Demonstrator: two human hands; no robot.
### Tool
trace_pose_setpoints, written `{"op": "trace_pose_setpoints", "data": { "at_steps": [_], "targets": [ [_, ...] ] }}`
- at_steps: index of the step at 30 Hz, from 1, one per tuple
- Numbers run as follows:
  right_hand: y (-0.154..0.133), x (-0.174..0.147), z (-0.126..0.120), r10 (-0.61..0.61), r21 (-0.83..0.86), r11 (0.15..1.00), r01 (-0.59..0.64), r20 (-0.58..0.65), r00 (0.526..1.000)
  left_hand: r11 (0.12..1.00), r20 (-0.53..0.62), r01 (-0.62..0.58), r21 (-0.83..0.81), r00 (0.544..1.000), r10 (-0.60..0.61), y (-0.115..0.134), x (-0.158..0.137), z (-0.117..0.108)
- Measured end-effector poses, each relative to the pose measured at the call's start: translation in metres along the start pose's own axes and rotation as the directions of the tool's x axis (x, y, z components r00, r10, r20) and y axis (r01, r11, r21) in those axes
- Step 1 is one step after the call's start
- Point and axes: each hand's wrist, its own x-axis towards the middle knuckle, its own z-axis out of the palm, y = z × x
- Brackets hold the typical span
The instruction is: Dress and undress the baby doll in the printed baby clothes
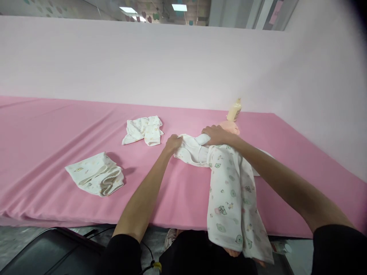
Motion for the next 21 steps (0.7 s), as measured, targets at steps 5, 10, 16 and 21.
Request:
{"op": "trace_pose_setpoints", "data": {
  "at_steps": [5,10,16,21],
  "targets": [
    [-0.023,0.023,0.018,-0.124,-0.229,0.966,0.12,0.001,0.992,0.999,-0.063,-0.038,0.02,0.997,0.039,0.004,-0.003,-0.002],
    [-0.036,0.037,0.03,-0.142,-0.223,0.965,0.135,-0.015,0.99,0.997,-0.045,-0.069,0.031,0.996,0.071,0.005,-0.005,0.0],
    [-0.045,0.04,0.027,-0.134,-0.288,0.95,0.123,-0.017,0.991,0.987,-0.027,-0.106,0.12,0.994,0.11,0.007,-0.005,0.002],
    [-0.041,0.036,0.027,-0.128,-0.244,0.964,0.105,-0.08,0.989,0.956,-0.041,-0.068,0.286,0.996,0.083,-0.001,-0.002,0.001]
  ]
}}
